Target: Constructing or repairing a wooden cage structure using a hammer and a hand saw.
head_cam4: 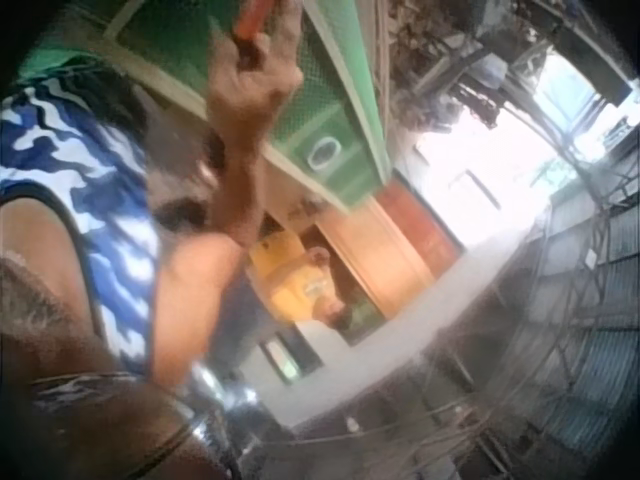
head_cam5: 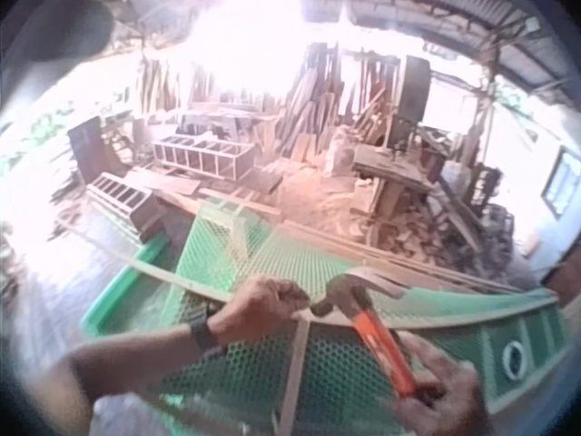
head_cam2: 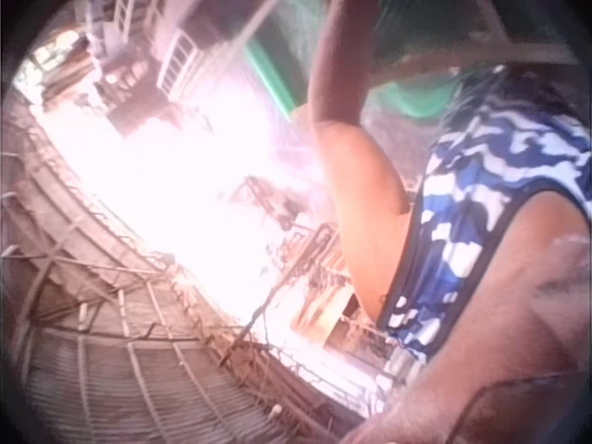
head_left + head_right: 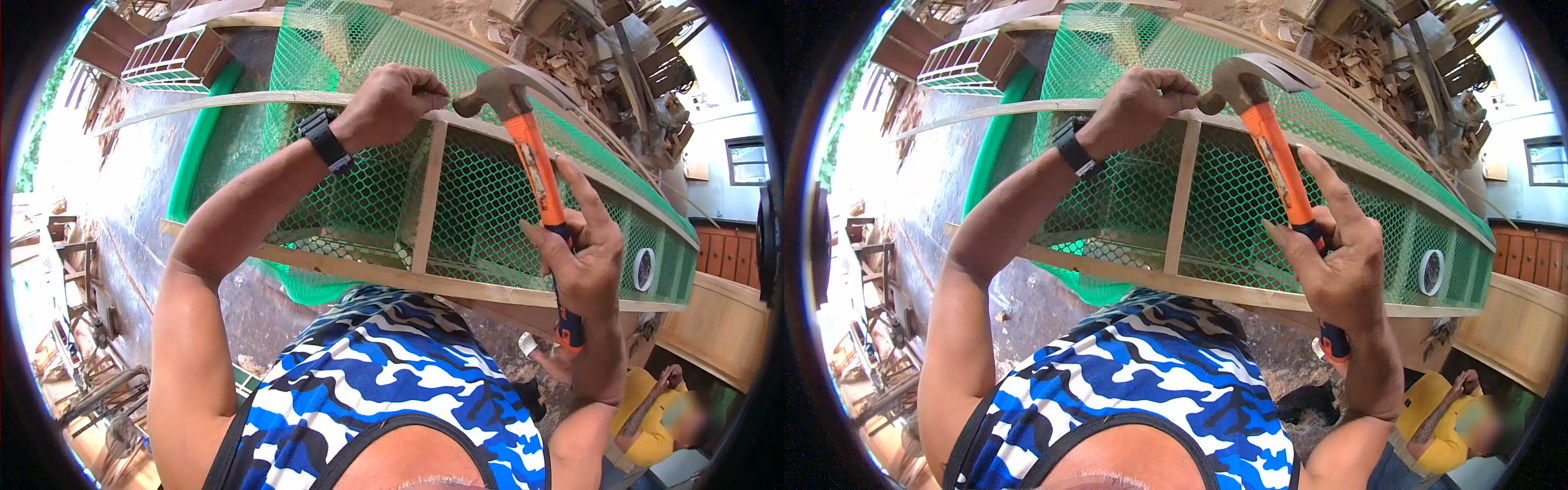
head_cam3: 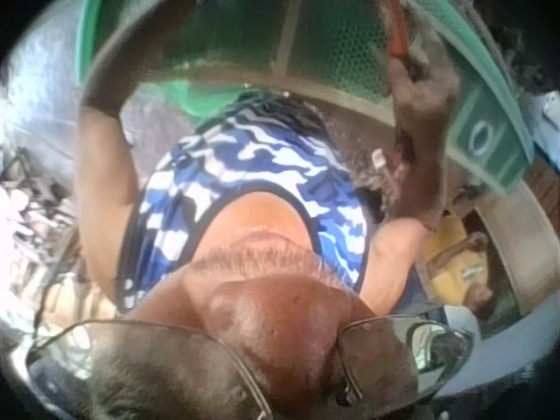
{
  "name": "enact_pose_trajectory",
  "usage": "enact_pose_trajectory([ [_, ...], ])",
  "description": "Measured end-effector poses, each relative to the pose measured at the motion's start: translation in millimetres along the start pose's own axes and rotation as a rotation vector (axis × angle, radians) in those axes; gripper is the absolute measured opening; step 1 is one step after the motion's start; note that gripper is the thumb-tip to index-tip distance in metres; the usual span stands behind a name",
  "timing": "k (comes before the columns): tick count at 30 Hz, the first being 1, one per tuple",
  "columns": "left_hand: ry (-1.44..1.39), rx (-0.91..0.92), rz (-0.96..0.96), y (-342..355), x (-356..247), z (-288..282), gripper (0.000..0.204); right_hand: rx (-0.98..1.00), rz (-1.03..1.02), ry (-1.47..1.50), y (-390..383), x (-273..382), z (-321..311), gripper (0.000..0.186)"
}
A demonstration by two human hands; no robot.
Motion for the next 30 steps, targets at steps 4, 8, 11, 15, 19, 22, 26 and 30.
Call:
enact_pose_trajectory([
  [4, 0.051, -0.097, 0.182, -1.9, 2.8, 2.9, 0.018, 0.02, -0.058, -0.021, 17.4, -1.5, 3.7, 0.07],
  [8, 0.143, -0.137, 0.297, -2.5, 6.2, 10.0, 0.014, 0.042, -0.067, -0.099, 25.1, -0.6, 0.1, 0.068],
  [11, 0.147, -0.132, 0.278, -3.1, 2.8, 12.3, 0.012, 0.061, -0.062, -0.147, 27.9, -4.2, -4.1, 0.067],
  [15, 0.184, -0.12, 0.323, -3.4, 5.1, 11.4, 0.01, 0.067, -0.096, -0.144, 30.6, -0.9, -4.8, 0.066],
  [19, 0.226, -0.12, 0.354, -3.7, 6.9, 13.2, 0.01, 0.066, -0.112, -0.153, 34.1, 1.3, -3.6, 0.065],
  [22, 0.227, -0.111, 0.36, -2.8, 7.5, 14.8, 0.011, 0.08, -0.144, -0.179, 37.6, -0.3, -3.3, 0.064],
  [26, 0.261, -0.13, 0.36, -6.9, 5.6, 11.1, 0.011, 0.072, -0.196, -0.19, 38.7, 5.3, 4.4, 0.06],
  [30, 0.285, -0.124, 0.33, -7.4, 6.9, 12.6, 0.012, 0.088, -0.09, -0.243, 38.8, 12.0, 2.1, 0.057],
])
Point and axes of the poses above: each hand's wrist, its own y-axis towards the middle knuckle, its own z-axis out of the palm, x = y × z, the point moved 1 cm from there along y, towards the middle knuckle, and after that the axes turned 8 degrees about -x, right-handed, at the moved point
